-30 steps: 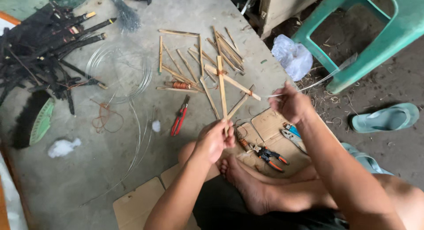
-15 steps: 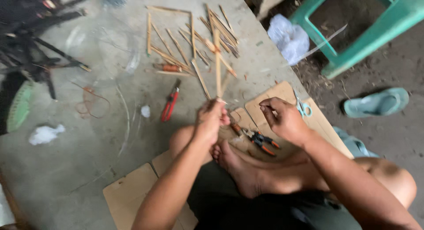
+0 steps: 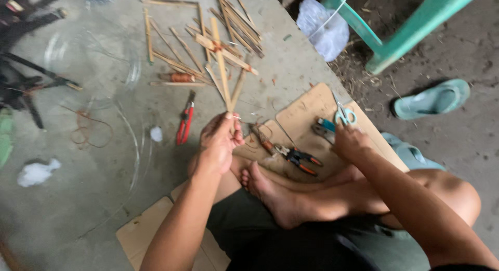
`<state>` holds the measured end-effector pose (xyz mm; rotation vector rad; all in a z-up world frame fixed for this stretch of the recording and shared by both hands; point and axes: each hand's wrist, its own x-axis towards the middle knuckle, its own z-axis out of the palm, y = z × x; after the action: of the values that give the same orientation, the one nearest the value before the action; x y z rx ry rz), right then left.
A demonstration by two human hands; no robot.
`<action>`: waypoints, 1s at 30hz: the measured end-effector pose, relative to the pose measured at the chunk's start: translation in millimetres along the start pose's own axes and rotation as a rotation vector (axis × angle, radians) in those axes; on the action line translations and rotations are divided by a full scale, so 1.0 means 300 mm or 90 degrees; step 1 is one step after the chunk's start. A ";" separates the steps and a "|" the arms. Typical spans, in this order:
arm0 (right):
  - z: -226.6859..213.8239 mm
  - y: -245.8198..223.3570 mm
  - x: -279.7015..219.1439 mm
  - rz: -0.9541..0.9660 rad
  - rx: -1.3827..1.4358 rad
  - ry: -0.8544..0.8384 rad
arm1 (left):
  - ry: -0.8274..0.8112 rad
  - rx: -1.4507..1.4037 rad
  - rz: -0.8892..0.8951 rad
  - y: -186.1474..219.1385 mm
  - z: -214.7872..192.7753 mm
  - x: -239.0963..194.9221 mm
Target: The person assembles small bamboo frames by wrapping wire around intersecting sticks and securing them with pliers. They repeatedly pick up sticks, wrap wire, and tighten the joints using pliers, placing finished frames aside.
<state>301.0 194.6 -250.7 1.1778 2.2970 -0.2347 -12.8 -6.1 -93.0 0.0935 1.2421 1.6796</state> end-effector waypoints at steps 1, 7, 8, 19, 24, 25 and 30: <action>0.017 0.023 0.014 0.008 0.004 -0.032 | -0.003 0.008 -0.009 0.020 0.007 0.005; 0.071 0.018 0.048 -0.038 -0.026 -0.045 | -0.022 0.061 0.001 0.025 0.019 -0.009; 0.041 0.009 0.049 0.001 0.028 -0.059 | -0.024 0.071 -0.005 0.030 0.017 -0.006; -0.509 -0.166 -0.323 -0.348 0.699 -0.192 | -0.092 0.314 0.052 0.118 -0.032 -0.037; -0.691 -0.241 -0.439 -0.310 1.035 -0.684 | -0.158 0.359 0.039 0.146 -0.034 -0.078; -0.705 -0.263 -0.464 -0.349 1.089 -0.772 | -0.178 0.353 0.043 0.158 -0.035 -0.084; -0.672 -0.328 -0.504 -0.389 1.190 -0.849 | -0.230 0.386 0.050 0.162 -0.065 -0.108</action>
<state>216.2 107.5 -8.8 0.3138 0.6079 -2.6399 -39.9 -41.7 -50.5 0.7846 1.4322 1.2244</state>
